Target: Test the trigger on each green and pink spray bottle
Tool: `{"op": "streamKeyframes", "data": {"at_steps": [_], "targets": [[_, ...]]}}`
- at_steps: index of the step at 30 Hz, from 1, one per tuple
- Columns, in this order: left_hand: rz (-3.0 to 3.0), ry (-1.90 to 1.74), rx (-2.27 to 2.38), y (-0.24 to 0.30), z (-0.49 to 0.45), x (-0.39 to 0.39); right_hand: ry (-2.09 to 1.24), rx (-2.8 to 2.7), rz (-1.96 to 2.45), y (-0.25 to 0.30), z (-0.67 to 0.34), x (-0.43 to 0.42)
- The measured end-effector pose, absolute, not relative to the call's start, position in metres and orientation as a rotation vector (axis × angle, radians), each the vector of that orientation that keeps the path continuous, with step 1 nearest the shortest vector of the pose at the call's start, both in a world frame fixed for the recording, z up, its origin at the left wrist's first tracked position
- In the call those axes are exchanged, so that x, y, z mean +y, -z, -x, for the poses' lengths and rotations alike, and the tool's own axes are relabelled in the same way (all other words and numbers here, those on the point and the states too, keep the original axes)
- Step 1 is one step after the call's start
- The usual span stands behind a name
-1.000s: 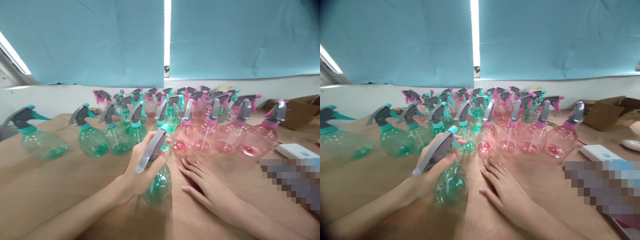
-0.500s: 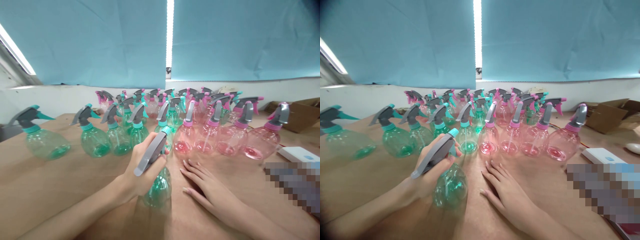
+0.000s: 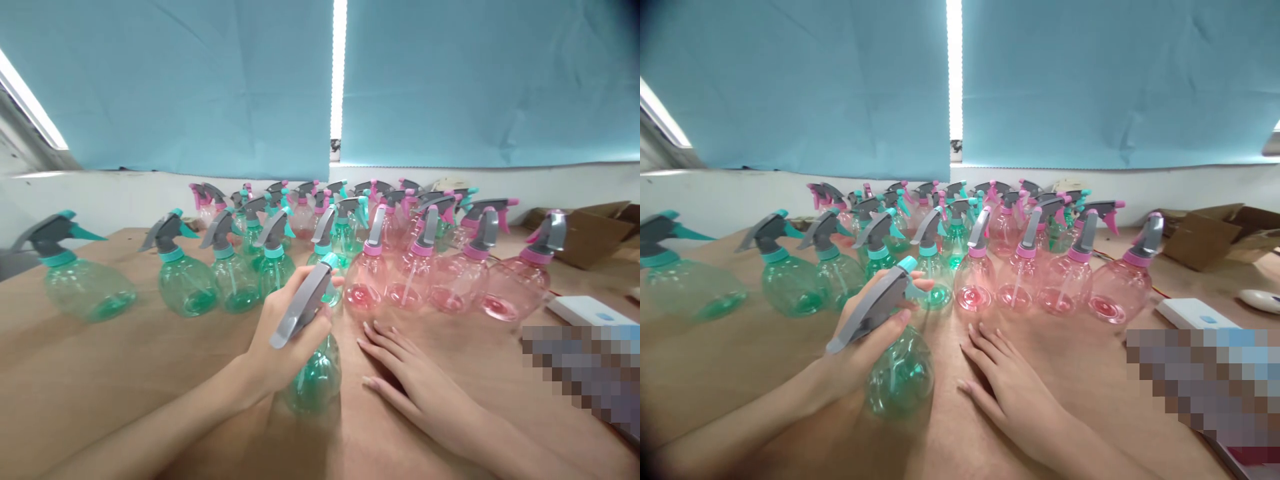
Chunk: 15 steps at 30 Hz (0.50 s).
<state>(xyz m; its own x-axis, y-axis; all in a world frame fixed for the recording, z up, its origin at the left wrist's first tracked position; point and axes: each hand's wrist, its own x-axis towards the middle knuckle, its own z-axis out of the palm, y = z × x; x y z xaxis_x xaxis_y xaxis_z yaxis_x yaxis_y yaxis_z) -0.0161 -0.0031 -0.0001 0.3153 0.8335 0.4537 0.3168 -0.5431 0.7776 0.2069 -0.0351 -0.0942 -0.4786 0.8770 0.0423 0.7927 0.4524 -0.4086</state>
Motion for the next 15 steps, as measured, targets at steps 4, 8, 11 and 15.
{"op": "streamKeyframes", "data": {"at_steps": [4,8,11,15], "targets": [[-2.037,-1.196,1.045,-0.002,0.015,-0.005,-0.524,-2.448,1.438,0.091,-0.206,-0.036],[-2.058,-1.213,1.082,-0.002,0.014,-0.004,-0.645,-2.427,1.391,0.085,-0.200,-0.042],[-2.038,-1.236,1.068,0.001,0.014,-0.004,-0.767,-2.322,1.342,0.082,-0.191,-0.047],[-1.996,-1.229,0.991,0.001,0.018,-0.010,-0.866,-2.195,1.099,0.080,-0.170,-0.047]]}}
